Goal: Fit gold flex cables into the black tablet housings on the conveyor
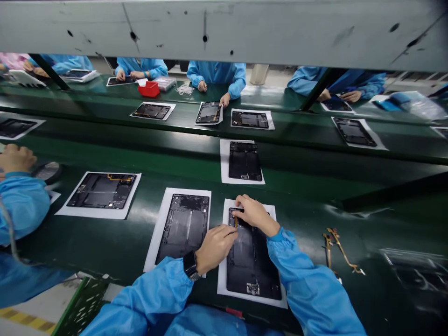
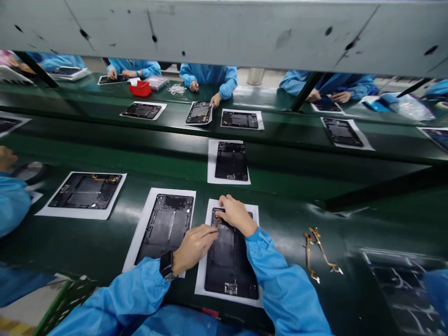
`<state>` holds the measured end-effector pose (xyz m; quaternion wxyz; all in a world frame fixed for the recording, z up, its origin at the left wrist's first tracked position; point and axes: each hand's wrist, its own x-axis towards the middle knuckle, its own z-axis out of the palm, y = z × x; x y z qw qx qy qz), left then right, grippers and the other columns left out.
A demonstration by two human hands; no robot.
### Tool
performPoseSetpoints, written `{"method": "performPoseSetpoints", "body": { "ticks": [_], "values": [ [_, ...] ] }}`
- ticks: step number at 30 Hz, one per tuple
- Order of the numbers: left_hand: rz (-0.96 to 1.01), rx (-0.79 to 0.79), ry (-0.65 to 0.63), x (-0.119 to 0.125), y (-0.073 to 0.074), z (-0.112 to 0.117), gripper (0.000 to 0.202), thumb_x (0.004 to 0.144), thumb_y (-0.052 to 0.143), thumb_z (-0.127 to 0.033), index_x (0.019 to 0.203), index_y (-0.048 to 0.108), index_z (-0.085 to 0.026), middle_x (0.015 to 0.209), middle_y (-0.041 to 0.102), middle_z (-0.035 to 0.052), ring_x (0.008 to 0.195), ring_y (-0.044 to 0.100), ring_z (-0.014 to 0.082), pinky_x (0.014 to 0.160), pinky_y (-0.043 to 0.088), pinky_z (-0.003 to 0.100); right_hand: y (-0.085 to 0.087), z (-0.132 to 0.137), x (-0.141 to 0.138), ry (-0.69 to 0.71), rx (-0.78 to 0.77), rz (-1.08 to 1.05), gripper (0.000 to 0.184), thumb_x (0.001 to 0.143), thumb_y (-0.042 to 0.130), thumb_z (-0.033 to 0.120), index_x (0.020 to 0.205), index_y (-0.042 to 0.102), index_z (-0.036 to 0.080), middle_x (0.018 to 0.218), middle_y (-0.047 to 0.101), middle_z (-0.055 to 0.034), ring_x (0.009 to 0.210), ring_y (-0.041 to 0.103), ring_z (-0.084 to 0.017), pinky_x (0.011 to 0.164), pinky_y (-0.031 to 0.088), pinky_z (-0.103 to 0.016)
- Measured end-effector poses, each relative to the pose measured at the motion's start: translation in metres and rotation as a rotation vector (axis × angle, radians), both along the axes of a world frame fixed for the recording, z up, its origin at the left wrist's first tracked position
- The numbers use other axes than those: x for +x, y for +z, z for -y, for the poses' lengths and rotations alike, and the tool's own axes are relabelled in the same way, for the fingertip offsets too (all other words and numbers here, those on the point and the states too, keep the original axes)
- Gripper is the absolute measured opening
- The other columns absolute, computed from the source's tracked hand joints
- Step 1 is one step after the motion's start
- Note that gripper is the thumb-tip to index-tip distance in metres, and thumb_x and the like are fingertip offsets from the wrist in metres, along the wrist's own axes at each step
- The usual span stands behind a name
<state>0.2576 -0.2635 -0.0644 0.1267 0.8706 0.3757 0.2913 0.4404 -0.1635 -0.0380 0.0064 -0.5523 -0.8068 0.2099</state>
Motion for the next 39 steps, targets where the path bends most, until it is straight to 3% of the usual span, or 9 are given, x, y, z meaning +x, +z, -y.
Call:
{"method": "performPoseSetpoints", "body": {
  "ticks": [5,14,39],
  "values": [
    [-0.033,0.014,-0.015,0.001,-0.004,0.002,0.02,0.098,0.045,-0.013,0.106,0.064,-0.014,0.109,0.068,0.0071,0.1,0.063,0.0177,0.087,0.055,0.032,-0.005,0.007,0.007,0.039,0.04,-0.06,0.023,0.086,0.069,0.034,0.099,0.054,0.022,0.1,0.057,-0.0022,0.082,0.061,-0.017,0.066,0.035,-0.027],
    [-0.162,0.096,-0.05,0.005,-0.008,0.007,0.023,0.099,0.041,-0.012,0.105,0.064,-0.011,0.11,0.069,0.0081,0.1,0.063,0.0204,0.084,0.055,0.034,-0.007,-0.007,0.009,0.015,-0.006,-0.091,0.029,0.076,0.079,0.037,0.09,0.057,0.023,0.089,0.058,0.001,0.07,0.056,-0.014,0.059,0.03,-0.025],
    [-0.261,0.047,-0.079,0.003,-0.007,0.008,0.024,0.098,0.044,-0.012,0.111,0.064,-0.012,0.115,0.068,0.0104,0.106,0.062,0.021,0.087,0.054,0.036,-0.01,-0.009,0.012,-0.02,-0.016,-0.156,0.03,0.073,0.08,0.038,0.088,0.059,0.023,0.088,0.06,0.0007,0.073,0.056,-0.015,0.059,0.028,-0.026]
  ]
}}
